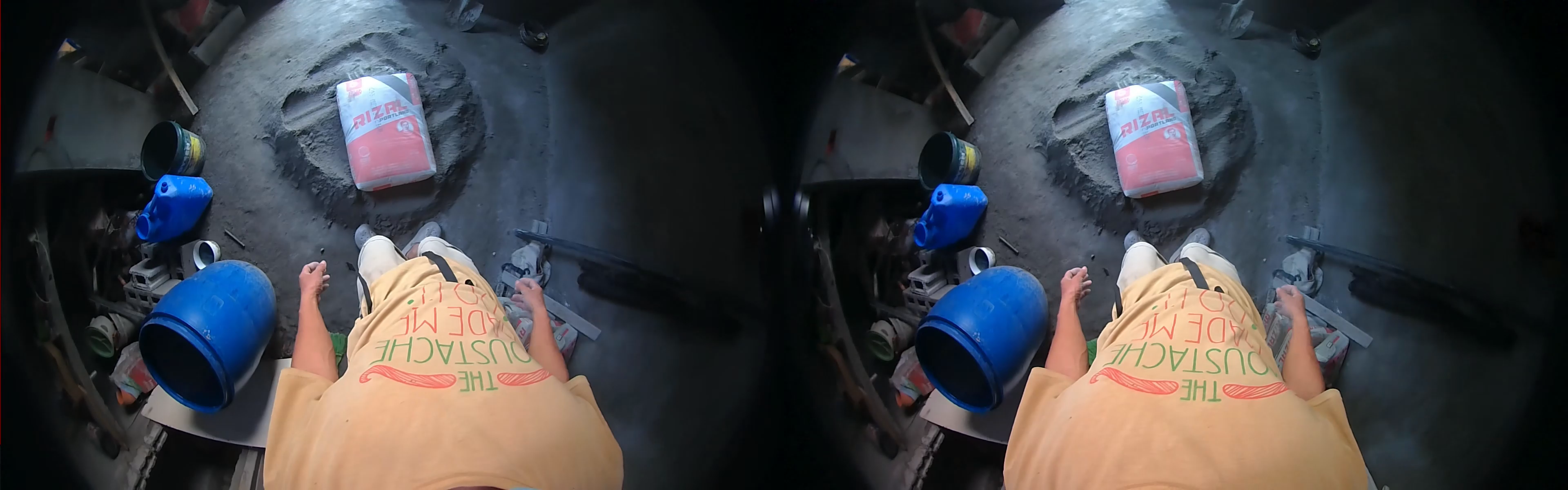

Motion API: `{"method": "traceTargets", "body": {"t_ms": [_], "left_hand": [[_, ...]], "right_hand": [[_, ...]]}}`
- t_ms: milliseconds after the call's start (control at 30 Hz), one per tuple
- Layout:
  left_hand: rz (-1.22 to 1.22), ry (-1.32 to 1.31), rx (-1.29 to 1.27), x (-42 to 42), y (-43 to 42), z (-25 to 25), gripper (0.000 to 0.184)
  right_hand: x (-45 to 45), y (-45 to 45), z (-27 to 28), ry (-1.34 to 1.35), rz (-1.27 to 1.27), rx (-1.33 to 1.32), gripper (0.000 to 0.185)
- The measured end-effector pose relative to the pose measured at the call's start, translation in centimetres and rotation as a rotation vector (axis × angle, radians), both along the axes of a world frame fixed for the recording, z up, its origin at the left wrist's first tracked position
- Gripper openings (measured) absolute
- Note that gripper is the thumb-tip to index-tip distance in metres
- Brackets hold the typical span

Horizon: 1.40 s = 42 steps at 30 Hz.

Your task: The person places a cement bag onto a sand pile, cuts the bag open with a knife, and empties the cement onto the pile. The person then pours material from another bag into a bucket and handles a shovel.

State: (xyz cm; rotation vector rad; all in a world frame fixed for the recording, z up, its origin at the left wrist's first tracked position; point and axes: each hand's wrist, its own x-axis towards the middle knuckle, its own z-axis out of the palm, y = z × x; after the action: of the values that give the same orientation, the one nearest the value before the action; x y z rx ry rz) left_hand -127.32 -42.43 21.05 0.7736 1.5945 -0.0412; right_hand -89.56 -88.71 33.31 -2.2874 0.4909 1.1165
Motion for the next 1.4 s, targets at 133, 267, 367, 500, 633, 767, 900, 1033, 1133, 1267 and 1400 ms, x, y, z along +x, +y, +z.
{"method": "traceTargets", "body": {"t_ms": [133,267,367,500,633,767,900,1033,1133,1267,1400], "left_hand": [[0.033,0.016,0.004,-0.4,0.0,0.4,0.035],[0.017,0.016,0.032,-0.3,0.3,0.4,0.037],[-0.001,0.012,0.035,0.5,0.5,0.4,0.043],[-0.013,-0.007,0.040,1.5,1.2,1.1,0.043],[-0.028,-0.006,0.051,2.0,1.6,1.1,0.044],[-0.045,-0.015,0.054,2.6,2.1,1.0,0.046],[-0.092,-0.007,0.054,3.2,2.7,1.5,0.047],[-0.107,-0.026,0.068,3.6,3.2,1.7,0.048],[-0.106,-0.027,0.069,3.6,3.1,2.0,0.048],[-0.106,-0.024,0.056,3.3,2.8,2.2,0.048],[-0.086,-0.004,0.042,2.8,2.1,1.8,0.047]], "right_hand": [[1.7,2.4,1.0,-0.032,0.022,-0.013,0.035],[3.4,3.9,1.0,-0.071,0.071,0.007,0.035],[4.0,5.3,1.9,-0.093,0.080,0.029,0.037],[4.1,5.3,1.4,-0.093,0.102,0.005,0.038],[4.0,4.2,0.8,-0.068,0.091,-0.004,0.037],[3.5,3.5,1.0,-0.079,0.031,-0.002,0.036],[3.1,2.7,0.9,-0.062,-0.001,0.025,0.035],[2.3,2.5,0.4,-0.049,-0.026,0.042,0.034],[2.0,2.4,0.0,-0.040,-0.013,0.044,0.035],[1.8,2.6,0.0,-0.040,0.006,0.032,0.035],[1.8,3.1,0.2,-0.061,-0.022,0.024,0.034]]}}
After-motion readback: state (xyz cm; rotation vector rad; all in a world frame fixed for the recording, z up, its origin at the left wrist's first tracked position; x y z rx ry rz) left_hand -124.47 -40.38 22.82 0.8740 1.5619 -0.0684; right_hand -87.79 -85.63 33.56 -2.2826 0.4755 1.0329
